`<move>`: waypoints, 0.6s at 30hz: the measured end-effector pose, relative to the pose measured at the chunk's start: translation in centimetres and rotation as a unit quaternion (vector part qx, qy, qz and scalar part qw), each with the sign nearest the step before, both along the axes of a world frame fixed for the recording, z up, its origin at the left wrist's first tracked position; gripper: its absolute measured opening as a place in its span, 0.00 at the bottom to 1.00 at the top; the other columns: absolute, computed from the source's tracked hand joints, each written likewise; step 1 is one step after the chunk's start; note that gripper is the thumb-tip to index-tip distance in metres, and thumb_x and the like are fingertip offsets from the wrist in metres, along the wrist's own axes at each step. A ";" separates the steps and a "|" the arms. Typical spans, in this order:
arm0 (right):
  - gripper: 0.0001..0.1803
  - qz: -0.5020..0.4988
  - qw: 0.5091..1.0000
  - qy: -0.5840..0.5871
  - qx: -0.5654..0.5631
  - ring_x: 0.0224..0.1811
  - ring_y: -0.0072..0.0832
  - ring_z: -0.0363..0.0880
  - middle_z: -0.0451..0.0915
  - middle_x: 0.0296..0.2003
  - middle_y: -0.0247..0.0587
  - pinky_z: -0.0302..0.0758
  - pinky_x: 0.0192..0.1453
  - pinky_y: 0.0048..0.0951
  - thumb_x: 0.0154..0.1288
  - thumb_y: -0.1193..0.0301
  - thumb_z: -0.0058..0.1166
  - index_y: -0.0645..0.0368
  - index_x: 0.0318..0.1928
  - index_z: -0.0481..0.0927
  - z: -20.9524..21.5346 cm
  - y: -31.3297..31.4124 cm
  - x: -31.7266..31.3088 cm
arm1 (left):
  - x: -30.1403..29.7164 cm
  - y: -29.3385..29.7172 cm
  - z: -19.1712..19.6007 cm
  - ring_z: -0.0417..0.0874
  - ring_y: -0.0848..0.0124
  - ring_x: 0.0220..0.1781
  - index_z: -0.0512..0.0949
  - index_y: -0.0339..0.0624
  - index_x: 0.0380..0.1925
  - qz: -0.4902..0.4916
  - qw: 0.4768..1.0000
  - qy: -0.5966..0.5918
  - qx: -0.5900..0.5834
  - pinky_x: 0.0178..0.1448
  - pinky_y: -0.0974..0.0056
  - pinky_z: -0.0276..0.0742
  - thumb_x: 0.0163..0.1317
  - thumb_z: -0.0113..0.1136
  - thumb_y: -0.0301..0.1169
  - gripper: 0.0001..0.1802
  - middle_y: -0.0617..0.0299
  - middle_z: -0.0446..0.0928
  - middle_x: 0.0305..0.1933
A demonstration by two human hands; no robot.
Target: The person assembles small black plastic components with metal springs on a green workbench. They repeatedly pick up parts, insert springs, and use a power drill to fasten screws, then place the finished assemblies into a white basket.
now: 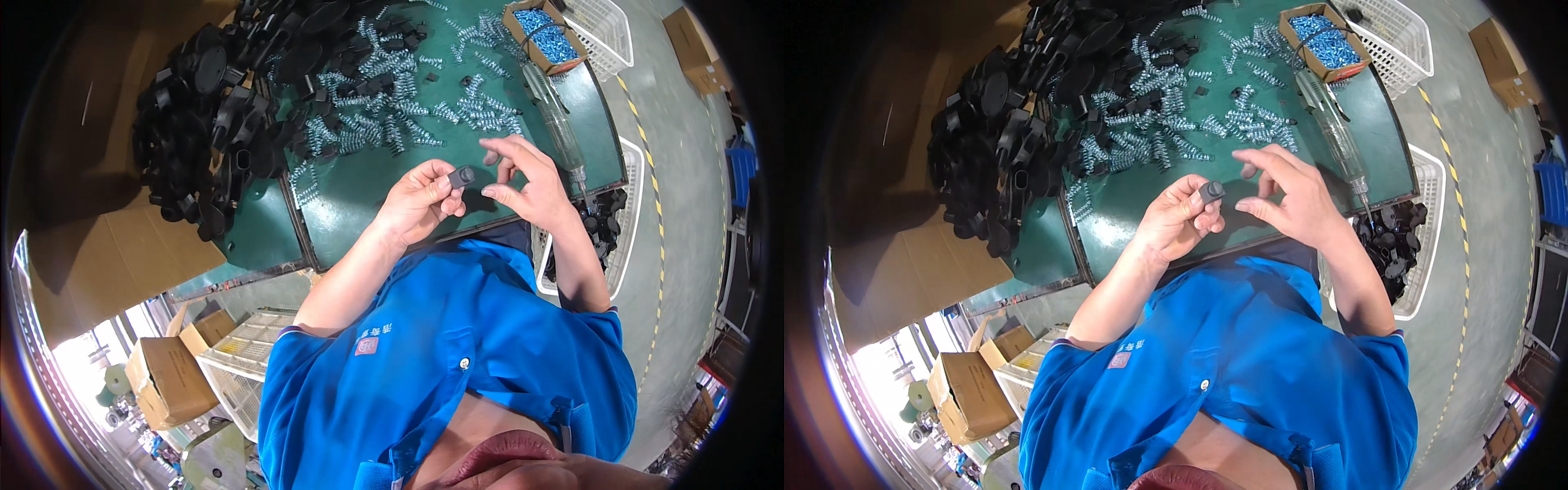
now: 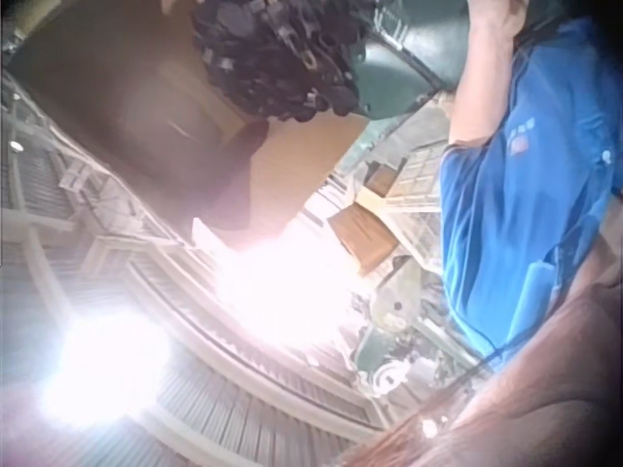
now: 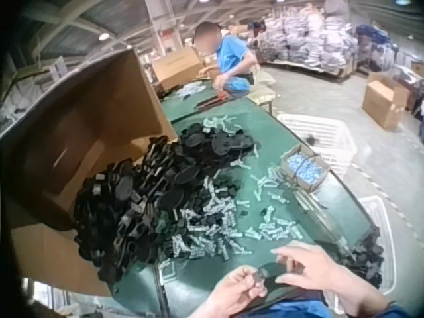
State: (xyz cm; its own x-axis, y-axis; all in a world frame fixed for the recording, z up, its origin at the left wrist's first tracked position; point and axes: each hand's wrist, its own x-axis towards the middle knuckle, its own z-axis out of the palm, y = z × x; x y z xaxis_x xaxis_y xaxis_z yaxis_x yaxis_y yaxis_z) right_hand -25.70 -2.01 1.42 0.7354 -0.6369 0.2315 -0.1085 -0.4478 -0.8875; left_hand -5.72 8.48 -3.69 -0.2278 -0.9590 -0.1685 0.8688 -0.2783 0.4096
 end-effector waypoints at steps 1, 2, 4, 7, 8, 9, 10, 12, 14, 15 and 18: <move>0.35 0.001 0.999 -0.037 0.012 0.30 0.25 0.76 0.79 0.43 0.42 0.75 0.35 0.26 0.51 0.70 0.72 0.57 0.61 0.75 -0.1 0.2 0.6 | 0.2 0.2 -0.2 0.73 0.74 0.28 0.77 0.42 0.43 0.002 1.000 0.001 -0.006 0.39 0.61 0.75 0.68 0.62 0.33 0.09 0.61 0.78 0.33; 0.26 0.002 0.997 -0.067 0.024 0.35 0.29 0.79 0.79 0.43 0.43 0.76 0.38 0.27 0.53 0.76 0.68 0.60 0.55 0.79 0.9 0.7 1.7 | 0.5 0.5 -0.4 0.73 0.74 0.28 0.77 0.42 0.43 0.004 1.000 0.001 -0.013 0.40 0.61 0.75 0.68 0.62 0.33 0.09 0.61 0.78 0.33; 0.23 0.045 0.998 -0.052 -0.003 0.38 0.32 0.80 0.79 0.43 0.43 0.77 0.41 0.29 0.54 0.76 0.68 0.61 0.52 0.80 0.9 1.0 3.3 | 0.9 1.0 -0.7 0.76 0.72 0.28 0.76 0.41 0.43 0.018 1.000 0.003 -0.010 0.40 0.60 0.77 0.68 0.61 0.33 0.09 0.59 0.79 0.32; 0.16 0.067 0.997 -0.031 -0.030 0.41 0.39 0.82 0.81 0.41 0.45 0.78 0.44 0.33 0.54 0.77 0.66 0.63 0.45 0.82 1.4 1.7 5.7 | 1.7 2.5 -0.7 0.74 0.74 0.26 0.76 0.40 0.45 0.042 0.999 -0.031 0.006 0.37 0.62 0.75 0.68 0.63 0.38 0.14 0.62 0.77 0.31; 0.16 0.071 0.996 -0.027 -0.041 0.41 0.40 0.82 0.81 0.41 0.45 0.78 0.45 0.34 0.54 0.76 0.66 0.62 0.44 0.81 1.4 1.9 6.2 | 2.1 2.9 -0.9 0.74 0.73 0.24 0.76 0.40 0.45 0.037 0.998 -0.043 0.012 0.36 0.61 0.75 0.67 0.63 0.43 0.18 0.62 0.77 0.27; 0.16 0.072 0.996 -0.020 -0.052 0.42 0.41 0.82 0.82 0.41 0.45 0.78 0.45 0.34 0.54 0.76 0.66 0.62 0.44 0.81 1.3 2.2 6.7 | 2.6 3.3 -0.7 0.74 0.73 0.22 0.76 0.39 0.44 0.025 0.997 -0.066 0.006 0.35 0.61 0.75 0.66 0.62 0.49 0.22 0.63 0.76 0.24; 0.15 0.073 0.996 -0.035 -0.049 0.41 0.42 0.82 0.82 0.39 0.45 0.78 0.44 0.36 0.54 0.75 0.66 0.61 0.44 0.81 0.9 2.6 7.6 | 3.2 3.8 -0.8 0.74 0.72 0.22 0.76 0.39 0.44 0.025 0.997 -0.068 0.018 0.34 0.61 0.74 0.66 0.62 0.51 0.24 0.63 0.76 0.24; 0.15 0.069 0.995 -0.033 -0.063 0.41 0.43 0.82 0.83 0.38 0.44 0.78 0.44 0.36 0.55 0.75 0.65 0.61 0.44 0.80 -0.1 3.3 8.4 | 3.3 4.4 -1.0 0.77 0.71 0.21 0.77 0.39 0.37 0.039 0.997 -0.047 0.049 0.32 0.63 0.78 0.67 0.62 0.47 0.19 0.61 0.78 0.24; 0.16 0.061 0.995 -0.046 -0.069 0.39 0.40 0.82 0.83 0.38 0.43 0.78 0.43 0.35 0.55 0.75 0.65 0.60 0.45 0.79 -0.8 3.6 9.1 | 5.2 5.1 -0.5 0.80 0.67 0.28 0.78 0.38 0.42 0.068 0.943 -0.326 0.029 0.38 0.60 0.77 0.64 0.66 0.44 0.19 0.58 0.79 0.31; 0.16 0.048 0.996 -0.040 -0.062 0.39 0.39 0.82 0.83 0.38 0.43 0.78 0.43 0.34 0.56 0.75 0.65 0.60 0.45 0.79 -0.8 3.4 9.0 | 6.6 5.4 0.3 0.81 0.65 0.32 0.78 0.38 0.44 0.077 0.886 -0.456 0.019 0.41 0.59 0.76 0.62 0.67 0.42 0.20 0.57 0.80 0.34; 0.14 0.005 0.998 -0.043 -0.035 0.38 0.33 0.82 0.84 0.38 0.41 0.77 0.43 0.30 0.60 0.73 0.64 0.61 0.46 0.79 -1.1 2.6 7.6 | 13.5 6.0 3.4 0.79 0.57 0.50 0.79 0.39 0.48 0.190 0.309 -0.921 -0.146 0.53 0.56 0.75 0.54 0.69 0.30 0.20 0.56 0.79 0.48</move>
State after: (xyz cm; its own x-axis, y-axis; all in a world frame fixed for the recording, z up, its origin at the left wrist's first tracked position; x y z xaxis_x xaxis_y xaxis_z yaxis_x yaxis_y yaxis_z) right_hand -18.13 0.60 0.32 0.7172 -0.6090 0.3386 -0.0272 -0.5101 -0.8597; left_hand 7.77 14.46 -0.33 0.1341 -0.8933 0.4290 -0.9638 -0.0170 0.2659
